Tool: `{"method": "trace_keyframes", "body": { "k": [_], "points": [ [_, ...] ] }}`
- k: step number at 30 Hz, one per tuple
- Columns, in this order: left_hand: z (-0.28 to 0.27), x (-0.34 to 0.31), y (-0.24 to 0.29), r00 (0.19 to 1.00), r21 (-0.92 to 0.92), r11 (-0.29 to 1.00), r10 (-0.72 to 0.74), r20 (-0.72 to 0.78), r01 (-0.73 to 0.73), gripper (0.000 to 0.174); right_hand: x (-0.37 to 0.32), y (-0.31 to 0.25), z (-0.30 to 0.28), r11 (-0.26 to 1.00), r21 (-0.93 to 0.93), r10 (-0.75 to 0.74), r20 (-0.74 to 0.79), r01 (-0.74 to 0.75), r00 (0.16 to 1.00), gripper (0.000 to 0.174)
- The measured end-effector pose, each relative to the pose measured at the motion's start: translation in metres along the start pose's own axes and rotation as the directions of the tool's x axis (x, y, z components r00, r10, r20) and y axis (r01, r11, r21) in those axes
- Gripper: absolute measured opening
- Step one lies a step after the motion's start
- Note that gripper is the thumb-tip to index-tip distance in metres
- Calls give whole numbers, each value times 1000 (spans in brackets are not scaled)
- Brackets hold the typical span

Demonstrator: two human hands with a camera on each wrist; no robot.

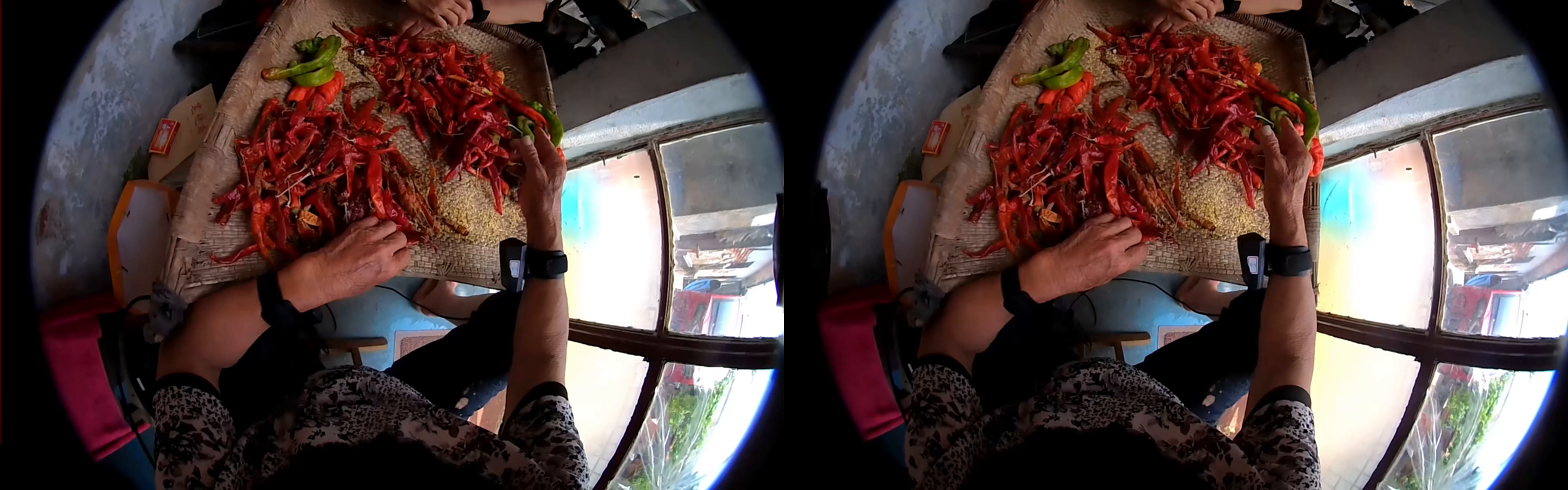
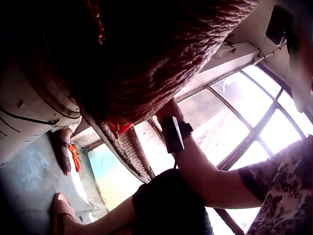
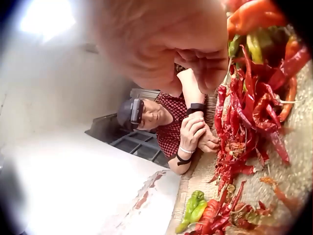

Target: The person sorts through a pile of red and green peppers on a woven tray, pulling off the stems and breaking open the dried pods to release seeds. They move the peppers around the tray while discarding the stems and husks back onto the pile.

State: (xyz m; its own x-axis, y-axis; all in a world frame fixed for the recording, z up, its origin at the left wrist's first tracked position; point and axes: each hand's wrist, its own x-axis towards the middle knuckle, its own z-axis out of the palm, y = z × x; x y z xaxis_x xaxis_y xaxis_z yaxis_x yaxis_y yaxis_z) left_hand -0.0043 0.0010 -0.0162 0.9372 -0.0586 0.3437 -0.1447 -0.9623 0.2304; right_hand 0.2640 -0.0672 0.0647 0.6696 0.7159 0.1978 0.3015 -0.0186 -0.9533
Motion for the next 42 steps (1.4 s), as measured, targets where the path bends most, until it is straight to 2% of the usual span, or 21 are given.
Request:
{"method": "trace_keyframes", "body": {
  "k": [1, 2, 3, 4, 6, 8, 10, 14, 16, 17, 19, 20, 22, 24, 25, 27, 28, 34, 38, 40, 42],
  "points": [
    [1, 0, -1, 1000, -1, 1000, -2, 1, 2, 8, 0, 4, -5, 981, -193, -24, 10, 25, 1000, 31],
    [1, 0, -1, 1000, 0, 1000, -8, 11, 8, 8, -3, 9, -7, 981, -192, -21, 12, 22, 1000, 31],
    [2, -1, 0, 1000, -1, 1000, -14, 23, 14, 8, -11, 9, -5, 906, -403, -22, 261, 129, 965, 30],
    [1, -1, 0, 999, -5, 1000, -15, 28, 15, 8, -19, 10, -3, 783, -556, 37, 487, 278, 872, 30],
    [-1, 1, 1, 1000, 6, 1000, -5, 11, 5, 7, -31, 30, 2, 708, -589, 131, 651, 389, 748, 27],
    [-1, 1, 1, 1000, -15, 1000, -7, 7, 7, 7, -40, 41, 7, 620, -645, 163, 663, 447, 730, 20],
    [-2, 1, 0, 1000, -32, 999, -15, 1, 15, 7, -44, 49, 10, 446, -731, 207, 645, 515, 736, 13],
    [-3, 0, -1, 1000, -4, 1000, 5, 3, -5, 8, -39, 47, 3, 556, -648, 130, 687, 521, 715, 7],
    [-3, -1, 0, 1000, 9, 1000, 13, -3, -13, 8, -35, 33, -4, 587, -677, 158, 633, 443, 758, 7],
    [-4, 0, 0, 1000, -9, 1000, 5, 6, -5, 9, -28, 24, -13, 762, -599, 247, 619, 245, 745, 10],
    [-3, 0, 2, 1000, -31, 1000, 3, 16, -2, 9, -17, -6, -15, 849, -526, 264, 498, 46, 826, 20],
    [-3, 0, 1, 1000, -29, 1000, -3, 28, 3, 10, -14, 4, -18, 978, -167, 173, 306, -127, 936, 30],
    [-3, 1, 0, 999, -19, 1000, -9, 40, 10, 11, -1, 16, -16, 1000, 19, 23, 19, -23, 1000, 42],
    [0, 1, -1, 1000, -18, 1000, 2, 18, -2, 11, -7, 23, -5, 978, -203, -24, 64, 36, 998, 45],
    [0, 0, -1, 1000, -18, 1000, 0, 19, 1, 11, -16, 15, 5, 933, -360, 80, 220, 4, 972, 39],
    [1, 0, -2, 1000, -11, 1000, 9, 3, -9, 11, -29, 33, 22, 781, -561, 49, 491, 273, 870, 24],
    [-1, 0, -2, 1000, -11, 1000, 5, 5, -5, 11, -33, 37, 31, 739, -604, 110, 546, 299, 831, 25],
    [-8, 0, -1, 1000, 29, 999, 19, 20, -19, 10, -36, 52, 42, 626, -676, 92, 559, 389, 824, 21],
    [-7, 0, 0, 1000, 55, 998, 30, -1, -29, 8, -18, 36, 23, 811, -514, 11, 491, 279, 871, 18],
    [-6, -1, 1, 999, 67, 997, 36, 13, -37, 8, -4, 22, 12, 979, -192, 113, 223, -70, 968, 26],
    [-5, -1, 1, 999, 61, 998, 24, 33, -26, 9, 5, 20, 3, 997, 60, 37, 87, -42, 996, 37]
  ]
}}
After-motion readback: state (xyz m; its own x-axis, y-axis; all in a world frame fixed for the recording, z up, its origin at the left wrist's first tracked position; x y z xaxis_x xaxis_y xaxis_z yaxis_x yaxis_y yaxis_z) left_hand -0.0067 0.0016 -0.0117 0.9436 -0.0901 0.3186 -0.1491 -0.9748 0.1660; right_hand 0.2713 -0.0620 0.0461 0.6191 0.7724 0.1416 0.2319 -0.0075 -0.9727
